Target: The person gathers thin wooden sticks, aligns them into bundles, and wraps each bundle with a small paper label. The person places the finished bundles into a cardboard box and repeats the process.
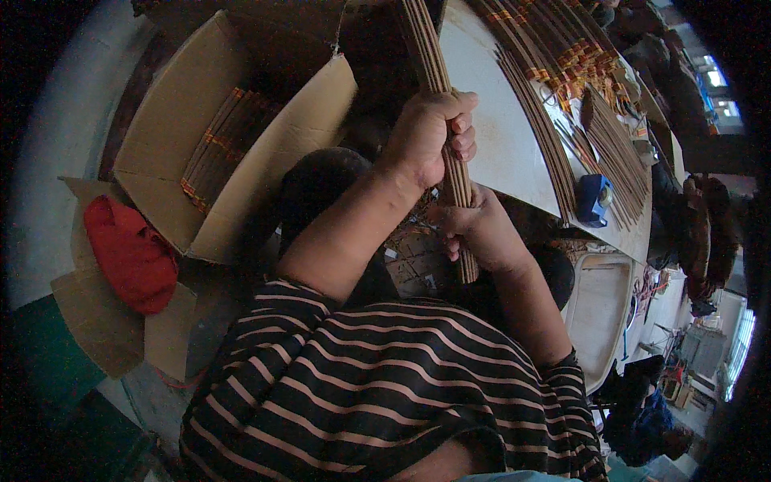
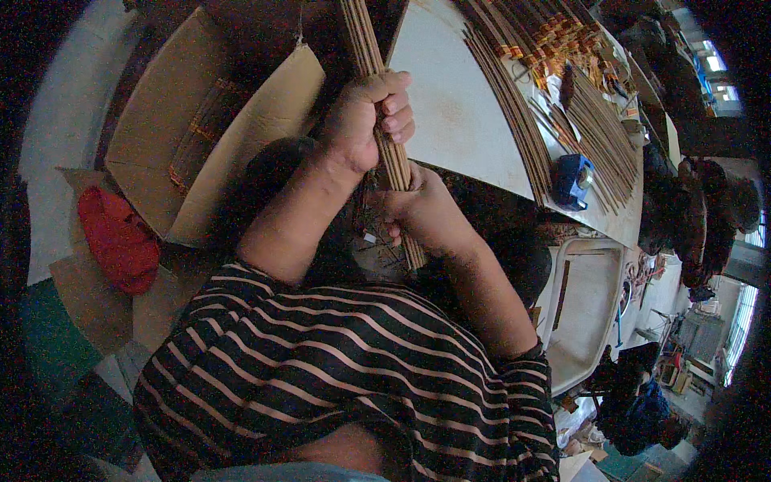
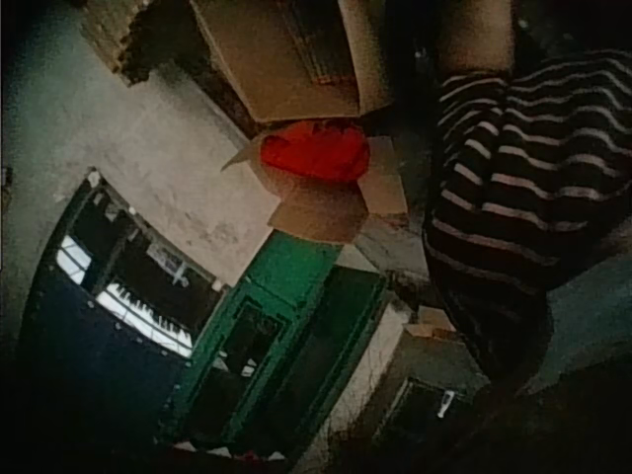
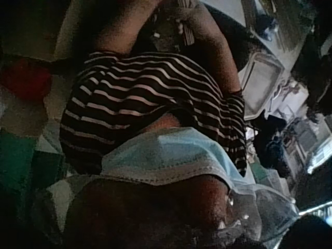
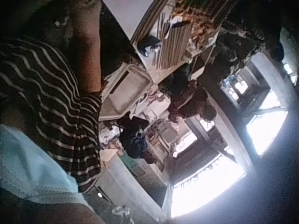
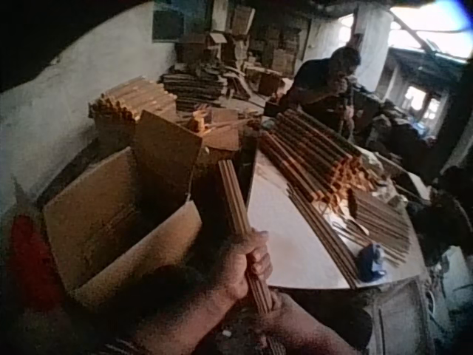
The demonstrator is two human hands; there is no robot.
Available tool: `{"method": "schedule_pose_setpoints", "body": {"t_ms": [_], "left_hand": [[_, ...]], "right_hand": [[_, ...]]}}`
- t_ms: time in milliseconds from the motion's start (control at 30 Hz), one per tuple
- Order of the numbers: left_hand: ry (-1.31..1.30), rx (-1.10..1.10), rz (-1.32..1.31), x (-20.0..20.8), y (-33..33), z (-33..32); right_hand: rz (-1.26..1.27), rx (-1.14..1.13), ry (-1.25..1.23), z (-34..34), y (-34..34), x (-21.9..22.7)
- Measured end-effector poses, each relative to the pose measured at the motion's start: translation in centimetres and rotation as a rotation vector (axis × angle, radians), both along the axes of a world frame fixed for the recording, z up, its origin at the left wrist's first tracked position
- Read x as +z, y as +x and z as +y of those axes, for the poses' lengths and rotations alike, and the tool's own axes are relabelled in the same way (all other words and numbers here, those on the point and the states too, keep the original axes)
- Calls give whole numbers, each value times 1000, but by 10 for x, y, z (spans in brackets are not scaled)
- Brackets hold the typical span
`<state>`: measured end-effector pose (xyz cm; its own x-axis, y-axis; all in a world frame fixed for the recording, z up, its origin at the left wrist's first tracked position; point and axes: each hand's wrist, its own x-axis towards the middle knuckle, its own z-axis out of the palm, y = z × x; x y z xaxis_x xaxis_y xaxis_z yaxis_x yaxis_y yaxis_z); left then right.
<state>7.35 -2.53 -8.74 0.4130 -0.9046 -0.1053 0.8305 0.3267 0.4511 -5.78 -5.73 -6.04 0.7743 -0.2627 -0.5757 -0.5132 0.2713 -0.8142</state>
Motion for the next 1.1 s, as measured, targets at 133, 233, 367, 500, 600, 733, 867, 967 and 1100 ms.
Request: {"method": "schedule_pose_setpoints", "body": {"t_ms": [133,233,367,500,600,733,867,967,1100], "left_hand": [[-102,-38,26,-1,5,0],[-51,50,-5,0,6,-1],[88,178,-43,3,7,-1],[-99,43,17,-6,14,2],[-283,-78,101,-2,13,5],[41,112,3,5,4,0],[8,95,-29,2,4,-1],[-128,42,16,2,10,6],[-6,99,27,3,5,2]], "right_hand": [[-11,23,153,-5,-3,2],[66,71,-452,-3,1,-11],[116,131,-1080,1,2,-23],[113,95,-238,0,3,-1],[62,108,237,-9,-3,8],[-39,87,-621,-4,-3,-21],[-184,-3,-695,1,-6,-34],[89,137,66,-7,-4,9],[102,106,-209,-1,0,11]]}}
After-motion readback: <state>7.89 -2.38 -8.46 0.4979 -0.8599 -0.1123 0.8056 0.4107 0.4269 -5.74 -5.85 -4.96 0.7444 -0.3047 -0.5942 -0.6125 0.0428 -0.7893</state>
